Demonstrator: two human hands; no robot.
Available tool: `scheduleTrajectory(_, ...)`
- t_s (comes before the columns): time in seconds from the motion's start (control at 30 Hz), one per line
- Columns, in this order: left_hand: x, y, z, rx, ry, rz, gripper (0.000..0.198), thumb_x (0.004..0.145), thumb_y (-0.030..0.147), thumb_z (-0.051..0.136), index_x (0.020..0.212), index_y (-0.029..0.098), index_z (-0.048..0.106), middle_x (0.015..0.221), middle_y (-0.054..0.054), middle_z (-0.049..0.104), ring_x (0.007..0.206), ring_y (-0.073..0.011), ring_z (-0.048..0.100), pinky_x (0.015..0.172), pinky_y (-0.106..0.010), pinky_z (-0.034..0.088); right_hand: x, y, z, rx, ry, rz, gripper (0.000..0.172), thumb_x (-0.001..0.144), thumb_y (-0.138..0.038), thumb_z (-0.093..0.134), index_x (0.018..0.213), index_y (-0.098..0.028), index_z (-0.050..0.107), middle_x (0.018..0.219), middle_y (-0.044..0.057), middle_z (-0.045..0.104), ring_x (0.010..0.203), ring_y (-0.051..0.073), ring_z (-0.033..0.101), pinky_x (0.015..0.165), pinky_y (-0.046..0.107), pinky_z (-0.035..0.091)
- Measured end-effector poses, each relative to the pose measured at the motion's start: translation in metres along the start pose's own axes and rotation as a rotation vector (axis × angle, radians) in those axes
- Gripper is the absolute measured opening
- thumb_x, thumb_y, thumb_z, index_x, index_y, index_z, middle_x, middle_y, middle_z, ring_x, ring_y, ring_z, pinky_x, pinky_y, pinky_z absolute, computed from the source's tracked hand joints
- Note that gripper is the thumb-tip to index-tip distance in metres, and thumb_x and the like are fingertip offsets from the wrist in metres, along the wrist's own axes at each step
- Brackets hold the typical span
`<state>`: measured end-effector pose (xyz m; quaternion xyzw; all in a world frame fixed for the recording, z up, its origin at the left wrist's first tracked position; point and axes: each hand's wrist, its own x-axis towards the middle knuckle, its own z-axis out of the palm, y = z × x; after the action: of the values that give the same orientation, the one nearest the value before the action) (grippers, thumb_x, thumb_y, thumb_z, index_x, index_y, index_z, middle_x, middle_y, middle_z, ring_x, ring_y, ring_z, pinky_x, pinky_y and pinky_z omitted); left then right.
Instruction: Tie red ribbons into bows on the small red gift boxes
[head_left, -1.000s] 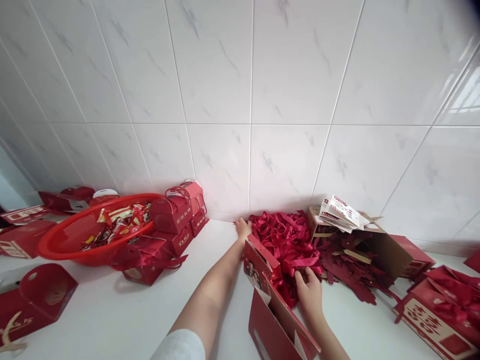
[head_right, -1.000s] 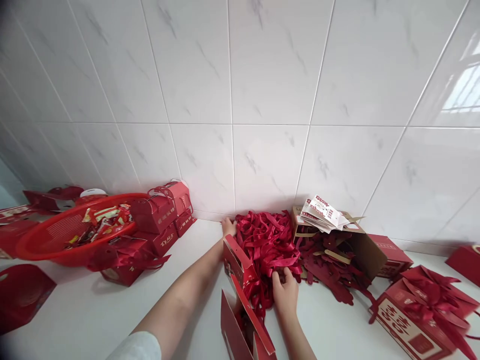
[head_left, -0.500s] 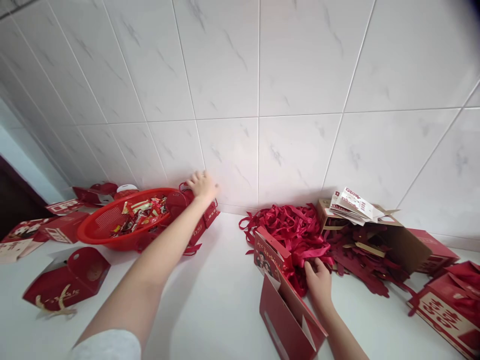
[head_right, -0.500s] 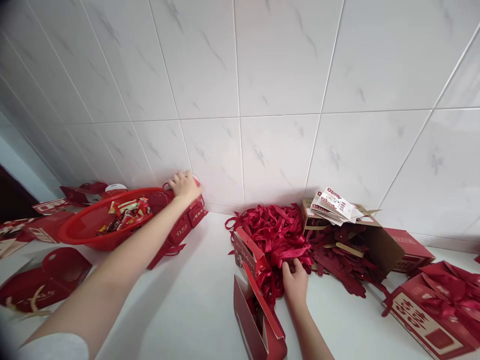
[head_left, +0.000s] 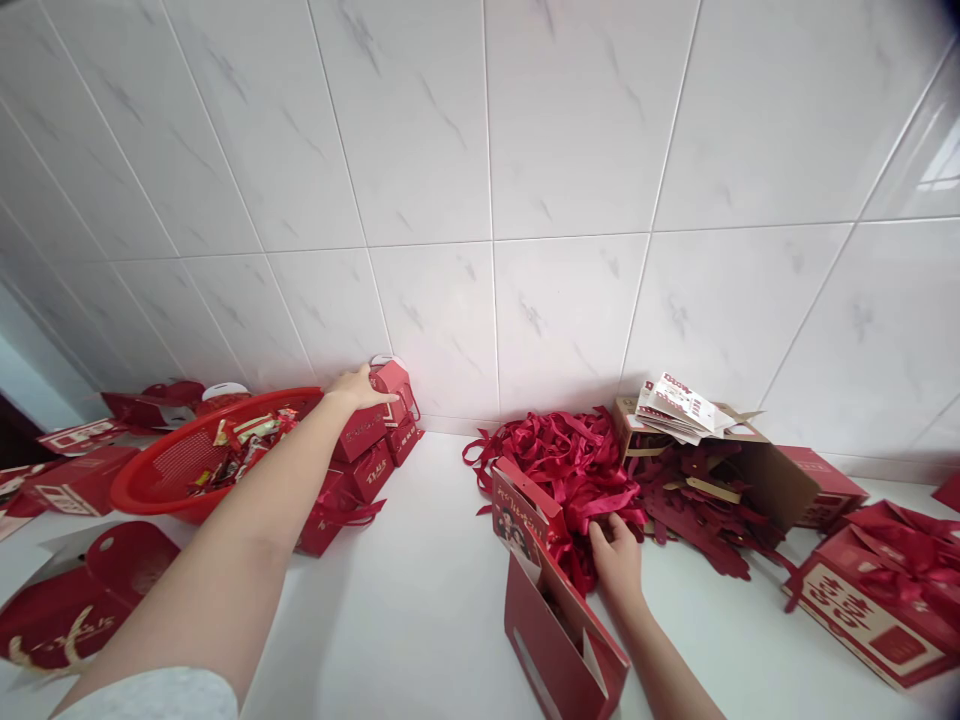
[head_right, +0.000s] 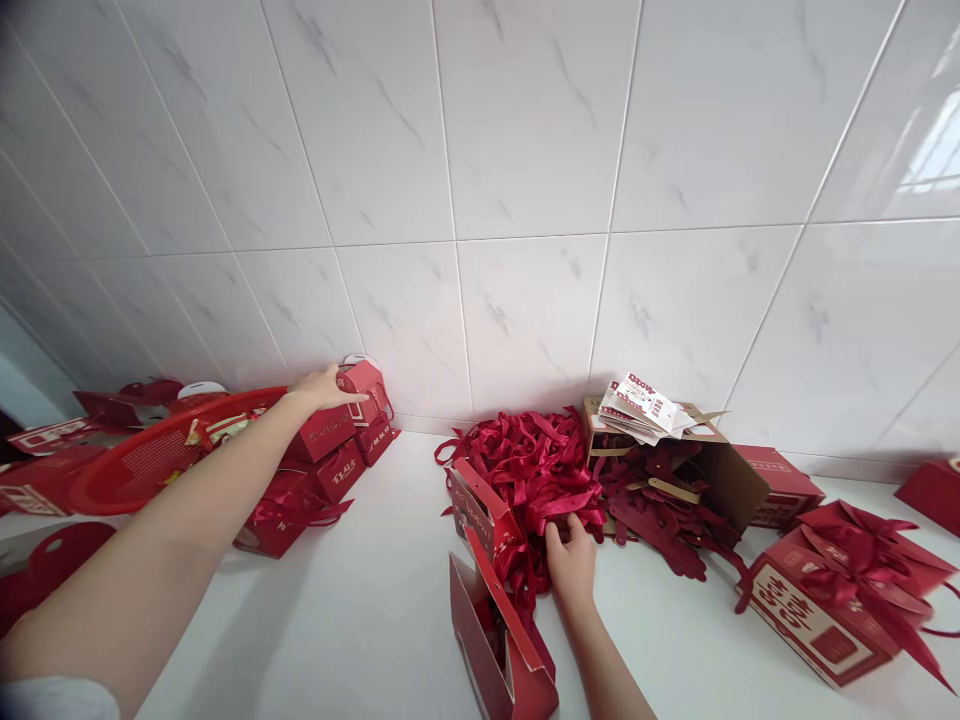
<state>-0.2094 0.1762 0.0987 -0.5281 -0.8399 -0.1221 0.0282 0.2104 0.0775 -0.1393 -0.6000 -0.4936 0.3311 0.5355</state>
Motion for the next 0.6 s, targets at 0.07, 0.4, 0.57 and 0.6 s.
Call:
scheduleTrajectory(0.07, -0.007, 0.004, 0.001, 0.051, 0.005, -0.019, 0.094, 0.057, 0.065, 0.071, 0.130, 0.013, 0.044, 0.127, -0.029, 0.053, 0.120, -0.0456, 0.050, 0.092, -0.054, 0.043, 0.000, -0.001, 0.000, -0.003, -0.004, -0.003, 0.025, 0.069, -0.042, 0.049, 0.074, -0.019, 0.059, 0.072, 0.008, 0.071, 0.067, 0.025, 0.063, 0.064, 0.031, 0.046)
scheduleTrajectory(0.4, -0.051, 0.073, -0.022, 0.080, 0.088, 0.126, 0.089, 0.065, 0.072, 0.057, 0.135, 0.021, 0.033, 0.128, -0.020, 0.047, 0.112, -0.0388, 0.057, 0.088, -0.044, 0.048, 0.000, -0.001, 0.001, -0.019, -0.015, -0.014, 0.029, 0.070, -0.042, 0.048, 0.081, -0.019, 0.061, 0.080, 0.010, 0.073, 0.074, 0.028, 0.065, 0.068, 0.034, 0.046)
scheduleTrajectory(0.57, -0.076, 0.084, 0.018, 0.064, 0.028, 0.130, 0.087, 0.066, 0.070, 0.057, 0.132, 0.018, 0.035, 0.125, -0.021, 0.050, 0.109, -0.0368, 0.059, 0.084, -0.041, 0.048, 0.000, -0.001, 0.001, -0.019, -0.012, -0.007, 0.027, 0.070, -0.042, 0.048, 0.080, -0.019, 0.061, 0.081, 0.010, 0.073, 0.074, 0.028, 0.066, 0.068, 0.034, 0.047)
scheduleTrajectory(0.6, -0.081, 0.082, 0.030, 0.068, 0.011, 0.125, 0.086, 0.066, 0.068, 0.058, 0.132, 0.018, 0.035, 0.124, -0.021, 0.050, 0.108, -0.0376, 0.059, 0.084, -0.041, 0.048, 0.000, -0.001, 0.001, -0.014, -0.011, -0.009, 0.028, 0.070, -0.041, 0.048, 0.080, -0.019, 0.061, 0.081, 0.010, 0.073, 0.074, 0.027, 0.066, 0.068, 0.034, 0.047)
